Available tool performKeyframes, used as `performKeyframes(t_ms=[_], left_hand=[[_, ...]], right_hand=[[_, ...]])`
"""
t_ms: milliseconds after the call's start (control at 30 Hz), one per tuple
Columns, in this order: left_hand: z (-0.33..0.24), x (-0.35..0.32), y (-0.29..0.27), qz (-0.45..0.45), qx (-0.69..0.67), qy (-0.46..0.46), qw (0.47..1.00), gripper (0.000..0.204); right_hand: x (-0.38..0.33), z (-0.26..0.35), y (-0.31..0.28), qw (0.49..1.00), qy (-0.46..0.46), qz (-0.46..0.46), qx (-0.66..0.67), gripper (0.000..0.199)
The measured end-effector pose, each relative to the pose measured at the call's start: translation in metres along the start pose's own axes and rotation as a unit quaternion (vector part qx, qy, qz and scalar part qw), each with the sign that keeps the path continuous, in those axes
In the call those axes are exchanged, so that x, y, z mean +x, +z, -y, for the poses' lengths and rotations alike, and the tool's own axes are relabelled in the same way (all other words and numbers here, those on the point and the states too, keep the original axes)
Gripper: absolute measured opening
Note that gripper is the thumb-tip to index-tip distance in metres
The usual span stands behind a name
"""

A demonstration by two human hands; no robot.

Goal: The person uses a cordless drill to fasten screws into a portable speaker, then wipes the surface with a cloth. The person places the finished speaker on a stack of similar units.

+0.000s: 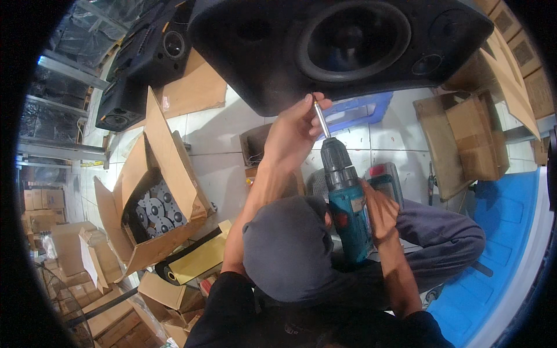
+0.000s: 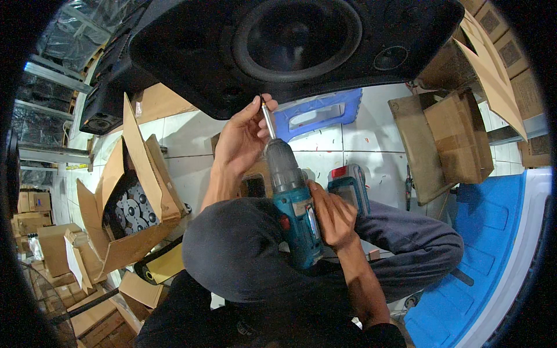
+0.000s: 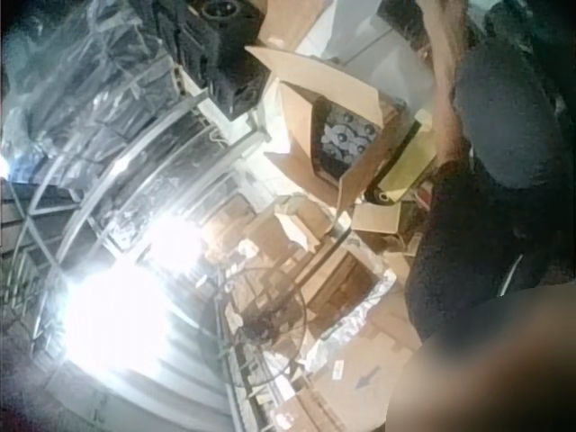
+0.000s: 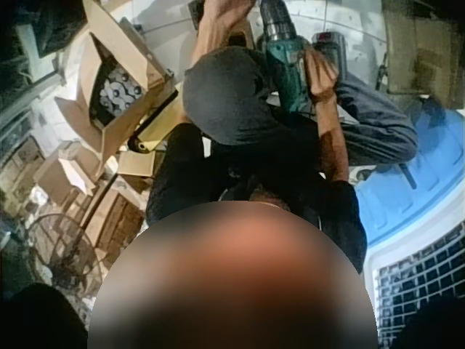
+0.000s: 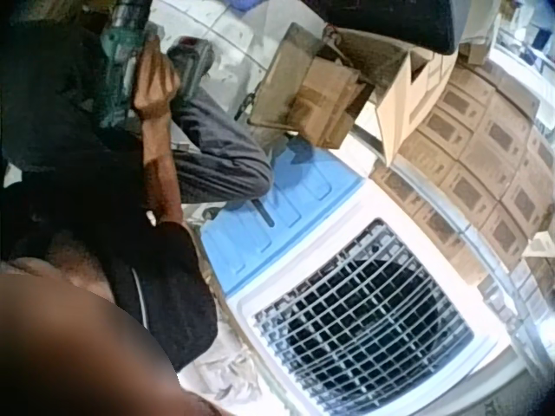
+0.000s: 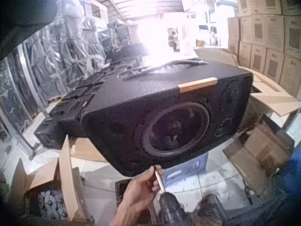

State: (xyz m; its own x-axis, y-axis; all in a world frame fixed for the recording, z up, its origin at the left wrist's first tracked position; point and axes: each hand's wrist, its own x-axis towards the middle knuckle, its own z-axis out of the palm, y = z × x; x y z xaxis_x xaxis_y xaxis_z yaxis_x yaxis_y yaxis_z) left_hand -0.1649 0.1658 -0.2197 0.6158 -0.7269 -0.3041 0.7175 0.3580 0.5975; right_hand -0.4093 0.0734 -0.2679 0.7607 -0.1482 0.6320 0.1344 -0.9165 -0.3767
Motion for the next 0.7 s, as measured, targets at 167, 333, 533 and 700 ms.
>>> performKeyframes(t_ms=[167,333,533,700], left_hand=[[-0.004,0.015,0.006,0.002,-0.014,-0.015,1.0,0.03],[-0.001,0.021,0.002,-0.012,-0.008,-0.015,1.0,0.029],[-0.003,0.025,-0.003,0.034,-0.006,-0.007,0.999,0.03],[-0.004,0.025,0.0,0.003,0.007,0.001,1.0,0.03]], right_hand=[[-0.015,-0.02,0.017,0.997,0.044,0.056,0.02,0.065],[-0.031,-0.025,0.033,0.981,0.144,0.118,0.054,0.047],[-0.038,-0.03,0.037,0.974,0.161,0.145,0.06,0.051],[-0.033,-0.029,0.041,0.974,0.151,0.136,0.099,0.057]])
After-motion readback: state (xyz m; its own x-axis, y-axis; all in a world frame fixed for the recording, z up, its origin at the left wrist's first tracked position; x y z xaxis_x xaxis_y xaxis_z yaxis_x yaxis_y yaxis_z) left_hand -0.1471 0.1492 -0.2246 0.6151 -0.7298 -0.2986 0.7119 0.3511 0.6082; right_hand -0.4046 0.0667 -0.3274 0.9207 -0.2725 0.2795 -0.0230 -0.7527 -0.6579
